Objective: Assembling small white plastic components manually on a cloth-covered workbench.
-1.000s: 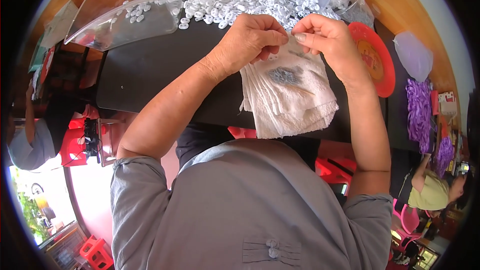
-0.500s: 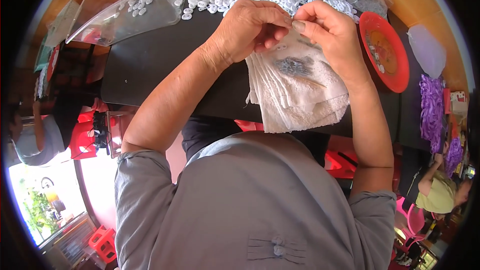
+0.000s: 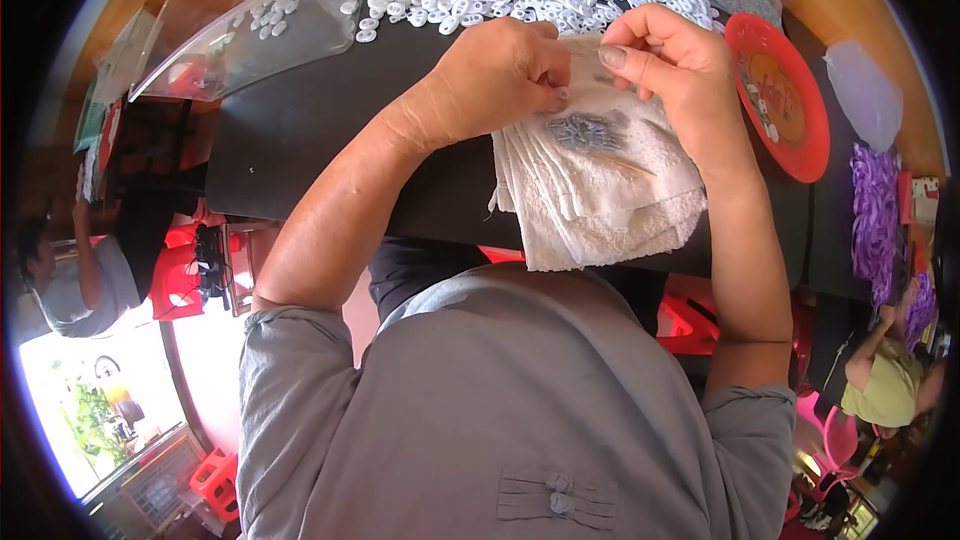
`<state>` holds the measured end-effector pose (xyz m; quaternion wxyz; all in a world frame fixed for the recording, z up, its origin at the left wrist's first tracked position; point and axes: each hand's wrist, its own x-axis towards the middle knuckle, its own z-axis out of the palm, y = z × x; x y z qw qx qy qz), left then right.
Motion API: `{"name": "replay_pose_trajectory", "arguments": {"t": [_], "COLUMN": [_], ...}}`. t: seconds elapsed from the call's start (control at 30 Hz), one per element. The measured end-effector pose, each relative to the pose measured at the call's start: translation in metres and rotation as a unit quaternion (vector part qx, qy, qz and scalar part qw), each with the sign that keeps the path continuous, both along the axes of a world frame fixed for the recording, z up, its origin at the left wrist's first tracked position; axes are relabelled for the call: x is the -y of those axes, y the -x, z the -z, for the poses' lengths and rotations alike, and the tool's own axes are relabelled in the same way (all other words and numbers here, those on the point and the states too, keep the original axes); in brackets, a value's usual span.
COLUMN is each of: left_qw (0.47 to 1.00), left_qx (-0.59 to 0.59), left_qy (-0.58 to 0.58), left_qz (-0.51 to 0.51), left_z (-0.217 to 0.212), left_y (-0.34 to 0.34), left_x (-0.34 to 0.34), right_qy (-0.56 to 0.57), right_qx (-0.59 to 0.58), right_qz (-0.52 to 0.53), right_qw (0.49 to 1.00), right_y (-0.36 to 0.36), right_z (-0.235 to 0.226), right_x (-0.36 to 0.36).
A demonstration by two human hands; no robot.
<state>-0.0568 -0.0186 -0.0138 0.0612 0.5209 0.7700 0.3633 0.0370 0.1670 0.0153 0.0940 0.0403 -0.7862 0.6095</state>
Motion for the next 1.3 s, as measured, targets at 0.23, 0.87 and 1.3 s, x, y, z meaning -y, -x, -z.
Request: {"name": "replay_pose_trajectory", "arguments": {"t": [0.23, 0.87, 1.3], "left_qw": [0.949, 0.813, 0.825], "left_qx": [0.289, 0.539, 0.511], "left_qy": [-0.100, -0.209, -0.227], "left_qz": [-0.072, -0.069, -0.085], "left_z": [-0.012, -0.014, -0.014], "left_y": [-0.003, -0.006, -0.014], "left_x": [-0.004, -0.005, -0.007], "right_qy": [-0.059, -0.135, -0.184], "right_qx": [-0.007, -0.096, -0.130], "right_qz": [0.006, 0.066, 0.076], "right_qw": [0.998, 0.984, 0.971], "right_y": [-0.003, -0.001, 0.000], "right_z": [0.003, 0.003, 0.004], "right_x": [-0.002, 0.010, 0.013]}}
